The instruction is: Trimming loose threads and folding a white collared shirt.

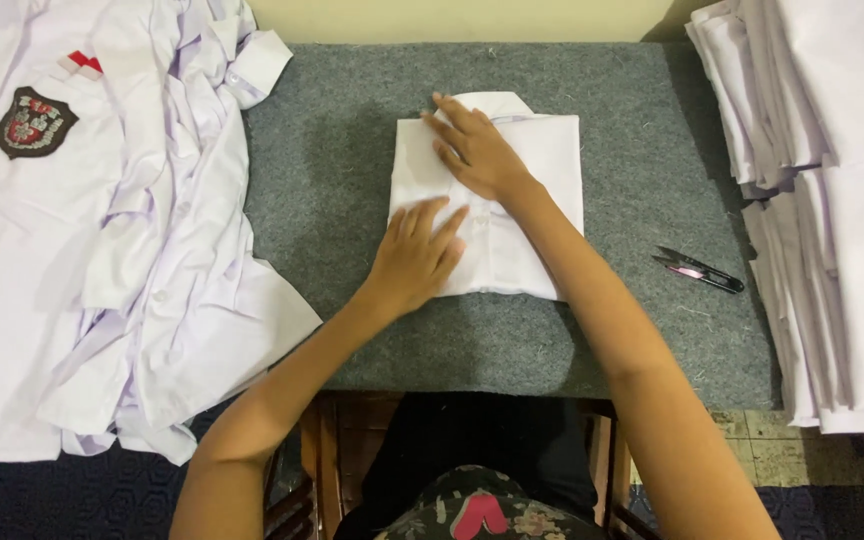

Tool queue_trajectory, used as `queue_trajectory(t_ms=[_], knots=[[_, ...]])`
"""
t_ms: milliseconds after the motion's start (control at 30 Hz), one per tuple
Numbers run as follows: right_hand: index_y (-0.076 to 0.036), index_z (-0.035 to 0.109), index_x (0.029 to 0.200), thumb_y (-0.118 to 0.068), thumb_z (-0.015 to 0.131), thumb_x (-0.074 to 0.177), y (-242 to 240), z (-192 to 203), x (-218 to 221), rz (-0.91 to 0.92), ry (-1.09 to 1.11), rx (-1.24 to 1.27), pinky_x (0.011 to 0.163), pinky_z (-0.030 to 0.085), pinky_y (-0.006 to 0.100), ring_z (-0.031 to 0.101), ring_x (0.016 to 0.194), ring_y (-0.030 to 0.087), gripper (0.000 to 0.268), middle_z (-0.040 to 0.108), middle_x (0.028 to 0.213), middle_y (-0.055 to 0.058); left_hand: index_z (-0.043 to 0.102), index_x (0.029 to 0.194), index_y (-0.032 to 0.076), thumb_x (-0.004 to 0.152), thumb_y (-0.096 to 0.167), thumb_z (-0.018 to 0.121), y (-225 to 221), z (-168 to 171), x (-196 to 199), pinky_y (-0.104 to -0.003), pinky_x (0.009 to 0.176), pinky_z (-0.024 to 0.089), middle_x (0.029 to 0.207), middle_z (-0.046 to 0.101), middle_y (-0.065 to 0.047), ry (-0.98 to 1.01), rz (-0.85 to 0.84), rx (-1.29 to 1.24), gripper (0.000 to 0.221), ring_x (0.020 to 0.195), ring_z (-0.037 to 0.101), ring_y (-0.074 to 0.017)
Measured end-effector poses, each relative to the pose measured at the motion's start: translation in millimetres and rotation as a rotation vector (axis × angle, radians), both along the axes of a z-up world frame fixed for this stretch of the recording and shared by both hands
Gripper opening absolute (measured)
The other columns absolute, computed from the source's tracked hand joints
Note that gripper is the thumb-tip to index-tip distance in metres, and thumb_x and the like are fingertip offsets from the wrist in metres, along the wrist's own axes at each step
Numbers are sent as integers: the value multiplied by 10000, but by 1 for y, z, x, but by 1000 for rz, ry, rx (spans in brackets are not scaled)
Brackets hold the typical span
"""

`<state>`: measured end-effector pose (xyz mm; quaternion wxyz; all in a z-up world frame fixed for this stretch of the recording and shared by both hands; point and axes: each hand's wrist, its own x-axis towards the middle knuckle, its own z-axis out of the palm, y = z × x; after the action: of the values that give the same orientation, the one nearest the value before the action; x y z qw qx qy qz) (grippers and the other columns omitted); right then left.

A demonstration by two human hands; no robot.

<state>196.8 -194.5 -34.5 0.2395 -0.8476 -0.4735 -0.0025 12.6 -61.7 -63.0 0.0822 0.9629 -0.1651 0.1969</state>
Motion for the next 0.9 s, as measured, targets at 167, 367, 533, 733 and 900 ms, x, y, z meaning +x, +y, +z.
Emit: queue_trajectory(t_ms=[167,367,533,733,900], knots=[[-18,404,1506,-395,195,1119,-3,-2,1,-161,66,423,1271,132,534,209,1553,315,580,320,1623,169,350,1582,65,1086,335,426,-10,-4,67,-576,1220,271,1654,251,-235,20,67,-23,570,1541,237,-396],[-60,473,1477,-272,268,1137,-13,8,-10,-214,75,553,1296,116,507,301,1542,288,450,385,1616,101,232,1627,193,1078,451,226,-23,20,123,-621,1217,132,1699,112,-156,316,220,-148,606,1565,55,-357],[-86,316,1615,-338,259,1147,-59,-9,-1,-238,-48,144,1230,9,629,72,1582,320,535,163,1706,95,237,1638,194,1076,503,232,-21,10,122,-596,1222,125,1701,45,-157,301,236,-115,641,1572,32,-328],[-138,236,1627,-453,190,1107,-105,16,-23,-463,-80,-147,1090,-122,771,-28,1562,298,609,99,1711,89,253,1631,164,1079,504,265,-21,11,121,-605,1222,115,1701,85,-140,285,231,-128,649,1568,35,-316],[-103,431,1543,-164,468,1076,-108,27,-72,-342,-277,-149,1008,141,892,174,1543,396,473,288,1663,167,266,1626,147,1079,498,281,-21,9,122,-613,1218,117,1696,100,-153,278,219,-132,649,1566,44,-321]])
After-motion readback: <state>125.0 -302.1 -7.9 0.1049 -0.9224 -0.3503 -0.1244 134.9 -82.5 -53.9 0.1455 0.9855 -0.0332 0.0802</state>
